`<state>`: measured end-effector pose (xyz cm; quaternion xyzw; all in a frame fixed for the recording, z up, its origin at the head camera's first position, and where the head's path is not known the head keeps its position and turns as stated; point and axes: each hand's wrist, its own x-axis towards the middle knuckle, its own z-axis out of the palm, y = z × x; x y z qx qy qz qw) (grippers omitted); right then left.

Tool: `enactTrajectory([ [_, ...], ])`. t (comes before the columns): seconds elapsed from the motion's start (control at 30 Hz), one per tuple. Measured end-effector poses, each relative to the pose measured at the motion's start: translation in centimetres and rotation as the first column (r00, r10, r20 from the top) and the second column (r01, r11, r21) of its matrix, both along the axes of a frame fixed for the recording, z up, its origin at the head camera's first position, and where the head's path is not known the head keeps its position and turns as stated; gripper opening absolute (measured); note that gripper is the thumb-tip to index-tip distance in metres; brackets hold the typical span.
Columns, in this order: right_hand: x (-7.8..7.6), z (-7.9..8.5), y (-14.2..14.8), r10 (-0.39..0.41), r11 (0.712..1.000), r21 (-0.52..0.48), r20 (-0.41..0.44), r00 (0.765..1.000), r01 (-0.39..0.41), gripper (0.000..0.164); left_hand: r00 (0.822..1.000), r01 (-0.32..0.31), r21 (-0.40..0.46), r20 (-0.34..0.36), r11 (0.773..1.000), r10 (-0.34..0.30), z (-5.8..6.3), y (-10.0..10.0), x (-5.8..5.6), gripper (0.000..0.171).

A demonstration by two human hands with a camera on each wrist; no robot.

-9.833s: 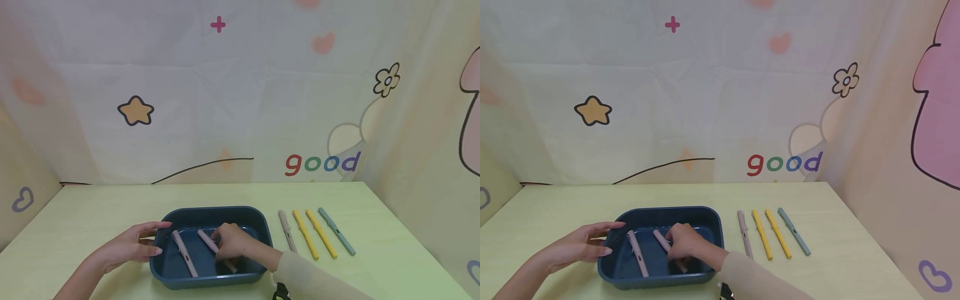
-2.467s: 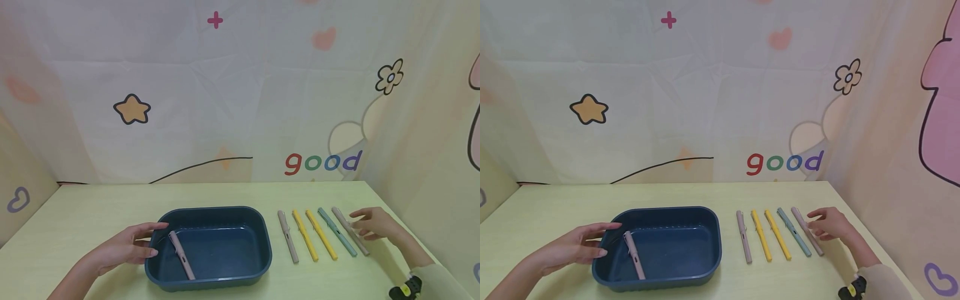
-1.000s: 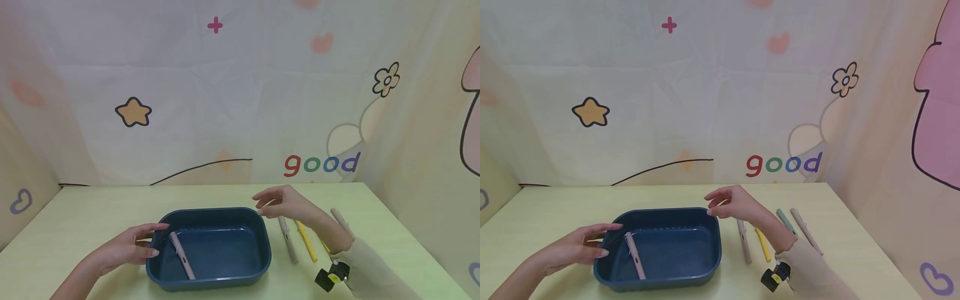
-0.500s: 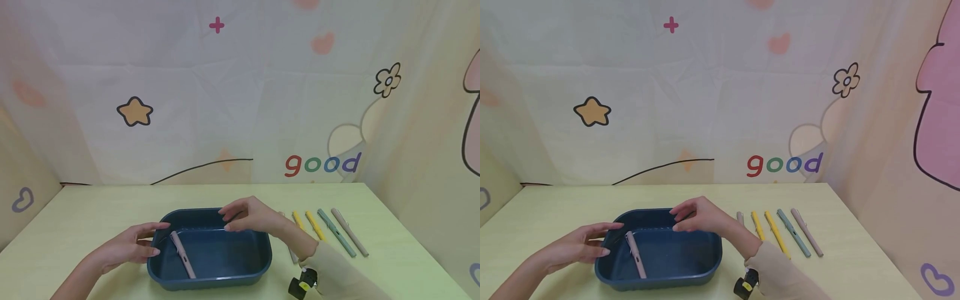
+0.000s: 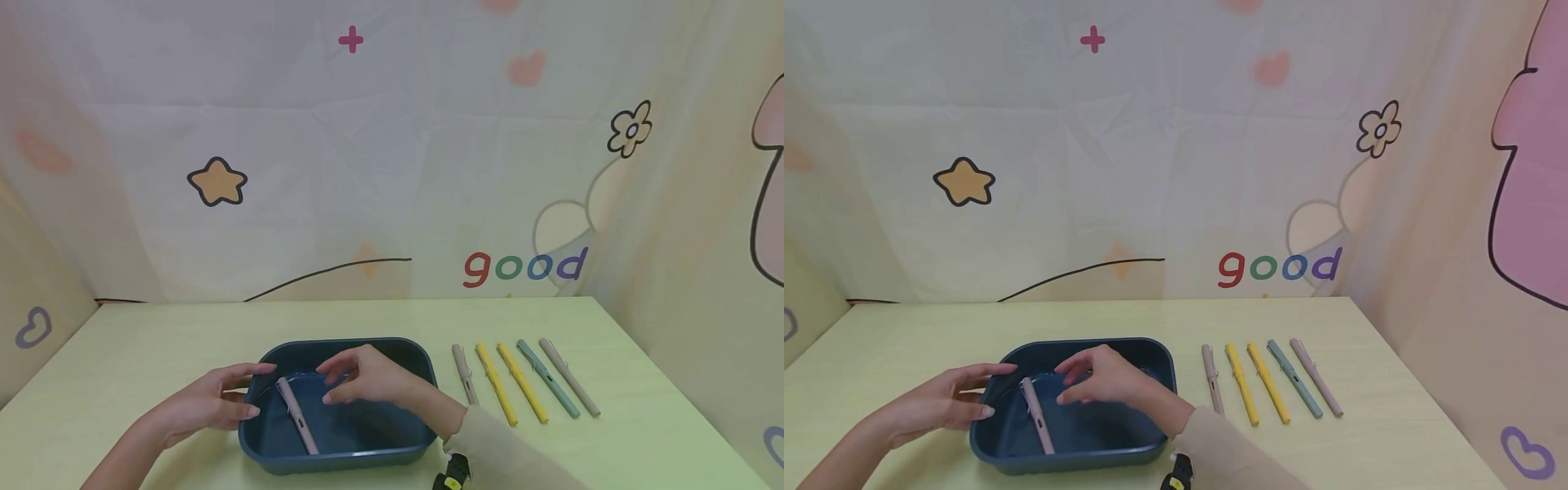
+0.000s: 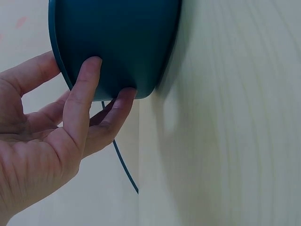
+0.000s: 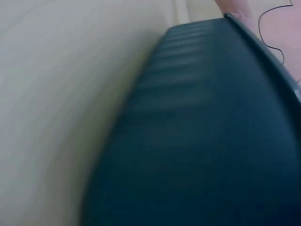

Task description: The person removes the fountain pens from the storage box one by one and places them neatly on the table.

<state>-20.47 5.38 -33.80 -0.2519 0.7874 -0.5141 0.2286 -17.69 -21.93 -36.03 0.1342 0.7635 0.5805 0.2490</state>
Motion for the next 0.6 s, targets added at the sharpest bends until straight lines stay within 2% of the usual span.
enactTrajectory([
  [0.33, 0.6, -2.0, -2.2, -0.032, 0.998, 0.05, -0.006, 0.999, 0.033, 0.041, 1.0, 0.01, 0.014, 0.002, 1.0, -0.01, -0.1, 0.1, 0.0, 0.065],
  [0.43, 0.7, -2.3, -2.4, -0.031, 0.997, 0.07, -0.028, 0.999, 0.033, 0.041, 1.0, 0.011, 0.006, -0.004, 1.0, -0.011, -0.1, 0.1, 0.0, 0.065],
  [0.6, 0.9, -2.5, -2.6, 0.004, 0.988, 0.156, -0.117, 0.993, 0.014, 0.041, 1.0, 0.019, 0.012, -0.014, 1.0, -0.019, -0.2, 0.0, -0.1, 0.066],
])
